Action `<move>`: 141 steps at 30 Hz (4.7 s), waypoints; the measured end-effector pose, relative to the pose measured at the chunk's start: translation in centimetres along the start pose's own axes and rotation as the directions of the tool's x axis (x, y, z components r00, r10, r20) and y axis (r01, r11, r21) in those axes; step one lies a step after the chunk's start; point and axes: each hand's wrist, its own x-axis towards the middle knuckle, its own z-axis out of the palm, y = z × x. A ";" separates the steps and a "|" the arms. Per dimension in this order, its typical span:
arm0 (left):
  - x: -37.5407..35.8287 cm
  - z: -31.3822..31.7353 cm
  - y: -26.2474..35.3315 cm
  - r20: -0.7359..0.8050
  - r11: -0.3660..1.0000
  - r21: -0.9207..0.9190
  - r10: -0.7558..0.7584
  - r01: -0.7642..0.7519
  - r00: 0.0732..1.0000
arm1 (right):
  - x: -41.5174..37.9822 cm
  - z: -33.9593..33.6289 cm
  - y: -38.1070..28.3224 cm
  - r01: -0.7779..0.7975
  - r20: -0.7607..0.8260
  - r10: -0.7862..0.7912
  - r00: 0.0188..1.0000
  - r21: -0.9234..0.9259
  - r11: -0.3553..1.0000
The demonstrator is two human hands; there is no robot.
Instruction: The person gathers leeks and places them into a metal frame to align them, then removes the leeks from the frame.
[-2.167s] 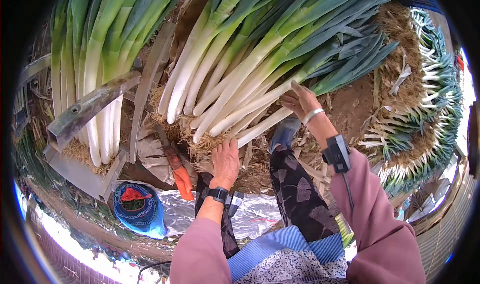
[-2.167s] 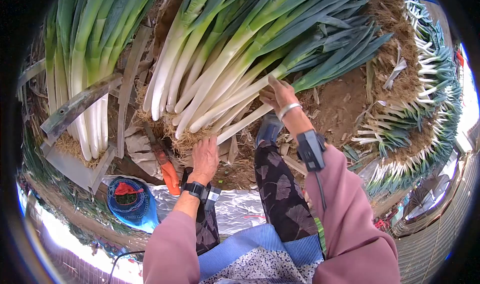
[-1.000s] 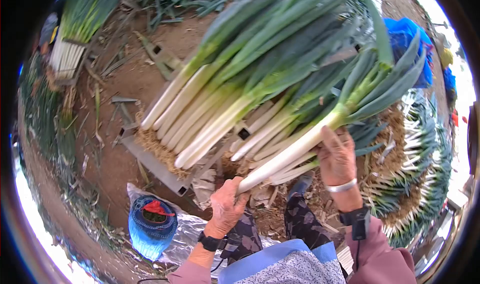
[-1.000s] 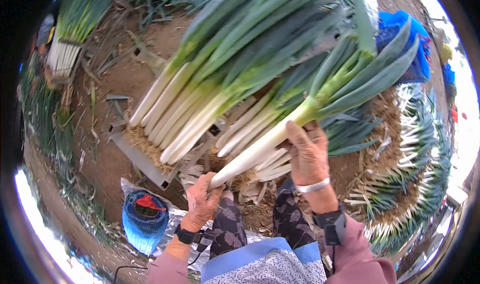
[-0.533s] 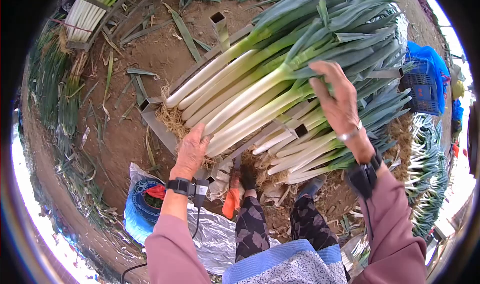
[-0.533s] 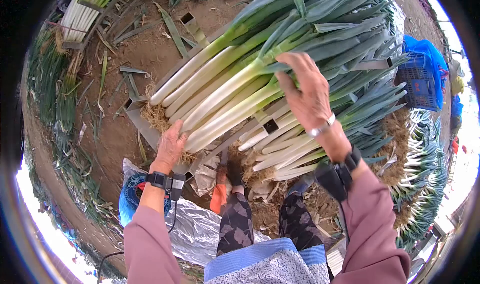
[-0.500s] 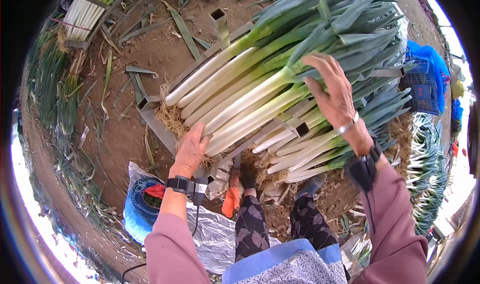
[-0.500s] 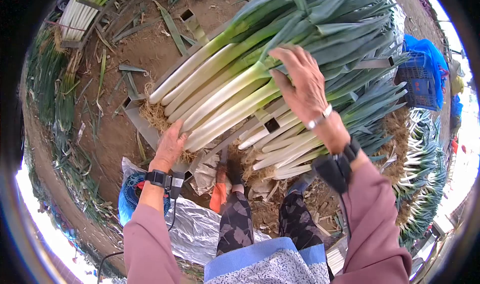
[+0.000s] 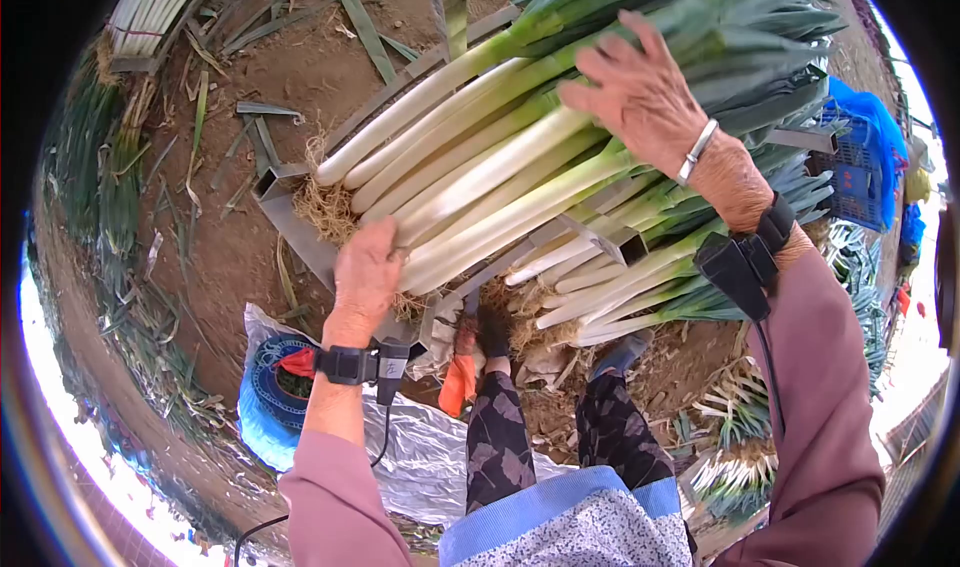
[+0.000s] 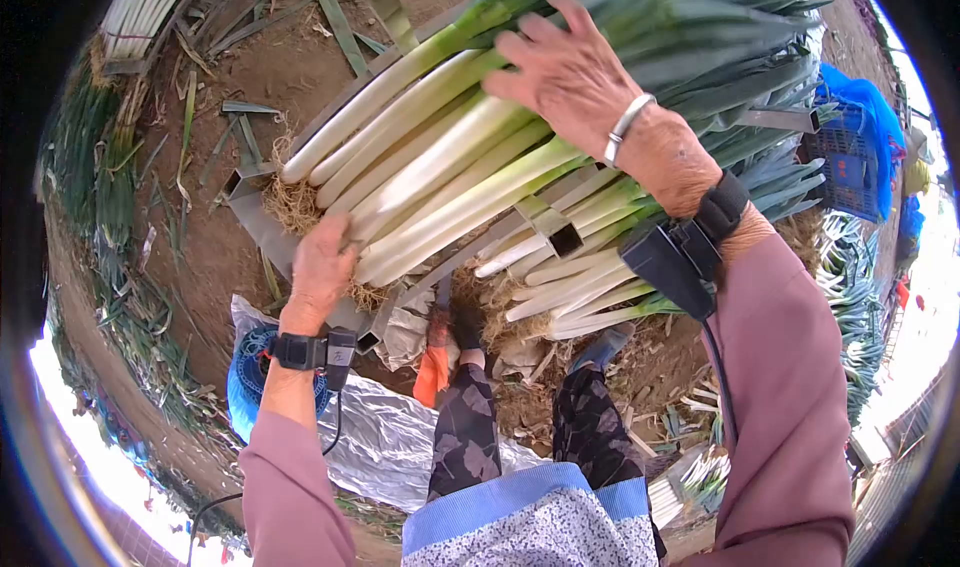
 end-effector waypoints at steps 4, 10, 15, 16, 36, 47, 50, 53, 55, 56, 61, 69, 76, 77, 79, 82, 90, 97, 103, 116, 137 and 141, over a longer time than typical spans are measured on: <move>-0.5 0.0 0.7 -0.022 0.987 0.142 -0.076 0.078 0.997 | 0.7 1.9 -1.3 0.001 -0.220 -0.006 0.976 -0.025 1.000; 0.2 4.0 0.2 0.159 0.927 0.373 -0.104 0.038 0.982 | -3.8 5.6 -2.8 -0.085 0.033 0.081 0.996 0.158 0.984; -0.1 2.8 1.6 0.291 0.951 0.308 -0.057 -0.037 0.955 | -4.1 7.4 -1.8 -0.039 -0.028 0.047 0.999 0.232 0.972; -0.3 2.5 2.7 0.149 0.976 0.199 0.061 -0.090 0.987 | -3.6 7.4 -1.6 -0.028 -0.027 0.036 0.999 0.257 0.966; -0.4 6.9 3.8 -0.107 0.959 -0.256 0.094 -0.119 0.990 | -13.0 1.3 21.1 -0.781 0.175 0.966 0.190 -0.569 0.257; -0.4 6.4 4.3 -0.065 0.969 -0.237 0.052 -0.066 0.997 | 6.2 6.0 0.6 -0.216 -0.090 0.221 0.971 0.064 0.974; -0.4 6.9 4.1 -0.118 0.972 -0.212 0.082 -0.106 0.990 | 6.2 6.7 0.1 -0.320 0.118 0.306 0.945 0.124 0.939; -0.4 6.7 4.2 -0.124 0.976 -0.192 0.085 -0.108 0.989 | 6.0 6.1 0.2 -0.197 0.023 0.196 0.980 0.050 0.979; -0.4 6.7 4.1 -0.136 0.978 -0.168 0.104 -0.127 0.985 | 5.6 5.5 0.3 -0.140 0.031 0.140 0.990 -0.003 0.990; -0.2 6.7 4.0 -0.127 0.973 -0.191 0.104 -0.127 0.987 | 5.5 5.8 0.2 -0.146 0.021 0.145 0.989 0.018 0.989; -0.2 7.2 3.5 -0.152 0.971 -0.179 0.133 -0.160 0.979 | 5.9 7.0 -0.2 -0.218 -0.027 0.223 0.974 0.123 0.968; -0.2 6.9 3.5 -0.040 0.959 -0.278 0.045 -0.054 0.998 | -0.7 1.7 16.2 -0.466 -0.110 0.494 0.862 0.209 0.860; -0.2 6.4 3.7 -0.070 0.970 -0.230 0.063 -0.078 0.996 | -23.4 -6.3 32.3 -0.660 -0.349 0.915 0.204 0.641 0.392; -0.2 6.5 3.7 -0.065 0.972 -0.223 0.060 -0.073 0.996 | -22.9 -7.1 28.4 -0.263 0.011 0.998 -0.061 0.964 -0.026; -0.3 5.9 4.1 -0.003 0.982 -0.181 0.049 -0.049 0.999 | -27.7 -5.0 23.6 -0.309 0.034 0.998 0.047 0.951 -0.018; -0.3 5.8 4.0 -0.024 0.950 -0.304 0.067 -0.071 0.997 | -32.6 -3.3 12.3 -0.501 0.057 0.997 0.048 0.865 -0.025; -0.5 4.7 4.3 0.085 0.971 -0.239 0.033 -0.011 0.996 | -44.2 9.1 -15.1 -0.490 0.725 0.688 -0.030 0.589 -0.642; -6.2 5.7 12.2 -0.203 0.970 0.150 0.220 -0.192 0.954 | -42.0 14.2 -21.9 -0.528 0.830 0.543 0.127 0.520 -0.672; -9.7 18.5 19.0 0.222 0.978 -0.178 0.145 -0.107 0.964 | -36.7 17.2 -18.4 -0.148 0.915 0.392 0.096 0.402 -0.903; -6.1 25.3 15.3 0.275 0.982 -0.178 0.109 -0.061 0.955 | -33.8 19.1 -15.3 0.288 0.933 0.348 0.087 0.311 -0.906; -15.9 5.5 22.1 0.219 0.870 -0.385 0.409 -0.307 0.886 | -33.4 -0.8 -12.8 0.733 0.708 0.609 0.358 0.190 -0.653; -13.5 1.0 19.8 0.027 0.863 -0.335 0.409 -0.377 0.912 | -28.6 -8.3 -8.0 0.612 0.443 0.790 0.423 0.503 -0.610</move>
